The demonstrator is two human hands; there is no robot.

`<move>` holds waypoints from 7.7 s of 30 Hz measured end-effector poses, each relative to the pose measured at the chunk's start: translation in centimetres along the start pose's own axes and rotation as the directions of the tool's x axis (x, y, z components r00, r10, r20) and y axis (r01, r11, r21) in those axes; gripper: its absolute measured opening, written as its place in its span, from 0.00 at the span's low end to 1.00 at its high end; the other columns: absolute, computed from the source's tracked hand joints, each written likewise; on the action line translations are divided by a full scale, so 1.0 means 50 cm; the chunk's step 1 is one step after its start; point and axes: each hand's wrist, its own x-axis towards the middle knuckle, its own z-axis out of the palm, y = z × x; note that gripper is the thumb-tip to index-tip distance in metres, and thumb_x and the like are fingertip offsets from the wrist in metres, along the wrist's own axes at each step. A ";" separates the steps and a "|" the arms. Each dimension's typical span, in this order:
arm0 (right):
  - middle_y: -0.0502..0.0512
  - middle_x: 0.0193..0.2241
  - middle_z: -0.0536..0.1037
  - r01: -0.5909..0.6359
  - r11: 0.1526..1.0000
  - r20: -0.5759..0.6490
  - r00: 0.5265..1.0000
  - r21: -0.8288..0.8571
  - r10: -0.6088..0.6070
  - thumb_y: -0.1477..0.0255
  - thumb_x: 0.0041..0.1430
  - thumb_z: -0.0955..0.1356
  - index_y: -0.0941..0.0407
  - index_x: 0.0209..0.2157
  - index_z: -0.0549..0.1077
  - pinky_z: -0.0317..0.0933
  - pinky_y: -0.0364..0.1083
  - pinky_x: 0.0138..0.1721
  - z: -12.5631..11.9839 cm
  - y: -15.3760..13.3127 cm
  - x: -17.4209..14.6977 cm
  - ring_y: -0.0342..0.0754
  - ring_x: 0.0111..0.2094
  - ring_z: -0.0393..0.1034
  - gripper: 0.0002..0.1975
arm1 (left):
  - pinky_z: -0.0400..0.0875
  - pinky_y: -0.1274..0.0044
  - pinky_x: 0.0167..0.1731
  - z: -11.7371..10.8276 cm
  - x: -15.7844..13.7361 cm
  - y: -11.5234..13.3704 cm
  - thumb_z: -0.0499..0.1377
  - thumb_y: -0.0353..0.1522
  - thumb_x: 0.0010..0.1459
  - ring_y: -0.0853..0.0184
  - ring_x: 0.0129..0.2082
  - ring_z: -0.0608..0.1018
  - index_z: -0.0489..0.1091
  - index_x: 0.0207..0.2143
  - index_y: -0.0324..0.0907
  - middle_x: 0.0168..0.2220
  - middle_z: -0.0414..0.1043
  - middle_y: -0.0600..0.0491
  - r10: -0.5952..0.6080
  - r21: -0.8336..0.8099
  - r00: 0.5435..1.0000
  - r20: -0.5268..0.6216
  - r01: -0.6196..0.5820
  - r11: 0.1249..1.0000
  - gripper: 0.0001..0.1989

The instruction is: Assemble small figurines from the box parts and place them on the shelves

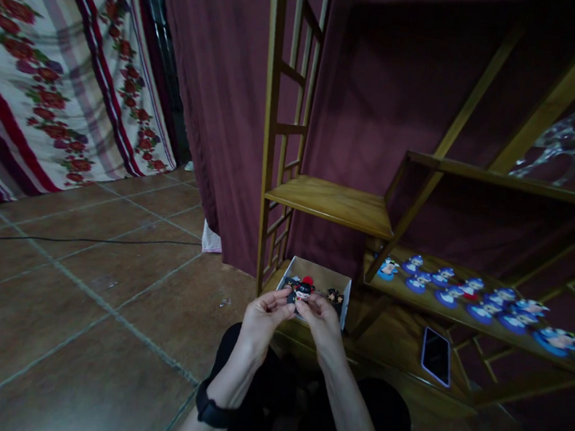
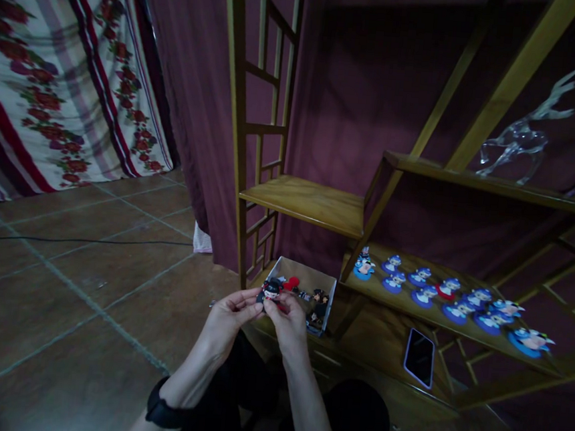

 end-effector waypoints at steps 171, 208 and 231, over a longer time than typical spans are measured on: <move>0.52 0.33 0.79 -0.168 0.843 -0.016 0.979 0.511 0.205 0.74 0.41 0.73 0.56 0.30 0.75 0.66 0.49 0.42 -0.007 -0.004 -0.004 0.48 0.38 0.72 0.10 | 0.64 0.73 0.45 -0.015 0.036 0.001 0.65 0.25 0.42 0.66 0.40 0.74 0.71 0.41 0.38 0.38 0.75 0.47 -0.015 0.041 0.965 0.260 0.005 0.999 0.20; 0.56 0.44 0.76 -0.130 0.861 0.148 0.987 0.491 0.065 0.71 0.43 0.72 0.55 0.42 0.73 0.60 0.54 0.51 -0.020 -0.080 -0.006 0.53 0.48 0.67 0.20 | 0.67 0.76 0.40 0.055 0.024 0.059 0.66 0.27 0.41 0.67 0.37 0.75 0.71 0.43 0.39 0.38 0.76 0.48 0.049 0.092 0.963 0.266 -0.076 0.993 0.22; 0.57 0.36 0.77 -0.157 0.902 0.070 0.988 0.401 0.141 0.69 0.44 0.72 0.57 0.36 0.75 0.64 0.45 0.35 -0.044 -0.094 -0.040 0.45 0.33 0.70 0.15 | 0.66 0.77 0.37 0.114 0.067 0.124 0.69 0.26 0.34 0.70 0.32 0.75 0.73 0.36 0.37 0.34 0.76 0.50 0.106 0.027 0.967 0.232 -0.115 0.993 0.21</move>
